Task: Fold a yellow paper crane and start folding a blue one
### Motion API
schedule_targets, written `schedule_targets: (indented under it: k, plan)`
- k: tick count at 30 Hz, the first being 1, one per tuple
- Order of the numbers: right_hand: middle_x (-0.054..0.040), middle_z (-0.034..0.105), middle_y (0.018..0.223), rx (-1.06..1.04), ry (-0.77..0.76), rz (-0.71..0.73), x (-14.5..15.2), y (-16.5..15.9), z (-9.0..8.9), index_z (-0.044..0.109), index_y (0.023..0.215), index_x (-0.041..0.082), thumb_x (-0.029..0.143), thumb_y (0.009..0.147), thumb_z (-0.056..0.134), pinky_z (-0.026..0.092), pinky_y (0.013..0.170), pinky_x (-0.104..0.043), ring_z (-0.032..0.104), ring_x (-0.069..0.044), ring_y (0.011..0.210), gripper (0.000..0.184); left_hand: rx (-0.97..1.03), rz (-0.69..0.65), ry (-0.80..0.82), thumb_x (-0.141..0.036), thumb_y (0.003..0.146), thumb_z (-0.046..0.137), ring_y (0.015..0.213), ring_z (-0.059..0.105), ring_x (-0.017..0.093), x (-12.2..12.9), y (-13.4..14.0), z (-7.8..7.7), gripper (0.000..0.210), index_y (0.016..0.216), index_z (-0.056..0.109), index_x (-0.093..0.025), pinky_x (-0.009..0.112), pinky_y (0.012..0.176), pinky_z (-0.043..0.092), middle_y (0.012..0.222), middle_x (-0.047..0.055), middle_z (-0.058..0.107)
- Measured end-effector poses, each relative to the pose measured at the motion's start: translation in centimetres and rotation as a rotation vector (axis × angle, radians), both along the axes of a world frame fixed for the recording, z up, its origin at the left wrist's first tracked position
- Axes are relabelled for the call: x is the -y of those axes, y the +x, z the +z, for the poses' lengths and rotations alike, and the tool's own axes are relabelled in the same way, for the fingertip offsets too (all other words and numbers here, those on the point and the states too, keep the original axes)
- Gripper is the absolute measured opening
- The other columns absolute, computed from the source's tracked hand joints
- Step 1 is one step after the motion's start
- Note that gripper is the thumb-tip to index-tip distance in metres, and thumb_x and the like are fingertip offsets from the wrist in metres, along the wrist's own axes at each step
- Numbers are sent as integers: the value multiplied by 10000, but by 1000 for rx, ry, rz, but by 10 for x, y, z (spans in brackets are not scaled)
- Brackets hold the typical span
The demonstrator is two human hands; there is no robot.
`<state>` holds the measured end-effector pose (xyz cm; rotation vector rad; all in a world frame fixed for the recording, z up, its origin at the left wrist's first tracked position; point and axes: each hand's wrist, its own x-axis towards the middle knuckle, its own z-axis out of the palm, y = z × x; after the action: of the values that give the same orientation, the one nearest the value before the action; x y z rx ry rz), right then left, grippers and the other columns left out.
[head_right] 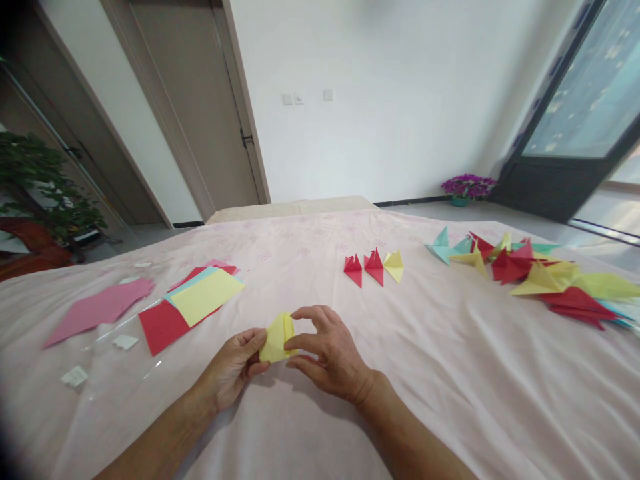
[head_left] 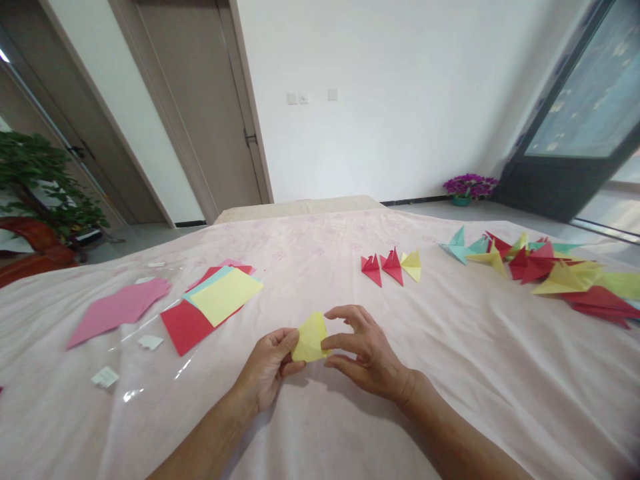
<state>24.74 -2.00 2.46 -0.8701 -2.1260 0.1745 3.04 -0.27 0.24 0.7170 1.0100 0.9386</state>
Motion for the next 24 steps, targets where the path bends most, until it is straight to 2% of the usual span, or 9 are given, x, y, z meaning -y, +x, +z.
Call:
schedule_targets:
  k: [4, 10, 13, 22, 24]
  plan:
    - [-57, 531, 1267, -31, -40, 13, -1, -2, -1, 715, 894, 283, 276, 864, 665, 463, 924, -408, 505, -238, 1128, 59, 27, -21, -7, -292, 815, 733, 574, 621, 77, 2, 2, 1, 204, 885, 688, -106, 129, 455, 540, 779, 44, 675]
    - [-79, 554, 1222, -117, -117, -47, -5, -4, -4, 666, 827, 231, 250, 912, 589, 446, 937, -412, 517, -228, 1110, 116, 109, -89, -5, -201, 820, 727, 663, 659, 74, 3, 3, 8, 218, 1018, 685, -120, 139, 575, 585, 914, 60, 699]
    - [-83, 576, 1180, -142, -140, -78, -6, -5, -6, 637, 797, 215, 252, 918, 577, 441, 934, -410, 530, -223, 1078, 140, 127, -103, -1, -197, 826, 721, 662, 658, 69, 4, 4, 9, 228, 1038, 677, -125, 140, 586, 589, 917, 54, 698]
    - [-55, 601, 1073, -204, -78, -202, -8, -13, -10, 648, 814, 228, 213, 826, 693, 443, 894, -394, 543, -217, 1017, 49, 123, -113, -1, -277, 748, 802, 655, 659, 78, 11, 15, 9, 325, 1001, 658, -134, 146, 558, 583, 898, 36, 682]
    - [-51, 596, 1035, -217, -34, -251, -7, -13, -9, 647, 829, 227, 213, 785, 733, 442, 873, -382, 542, -216, 982, 98, 121, -110, -1, -282, 737, 811, 630, 652, 70, 11, 16, 8, 355, 1018, 649, -139, 144, 554, 580, 890, 31, 681]
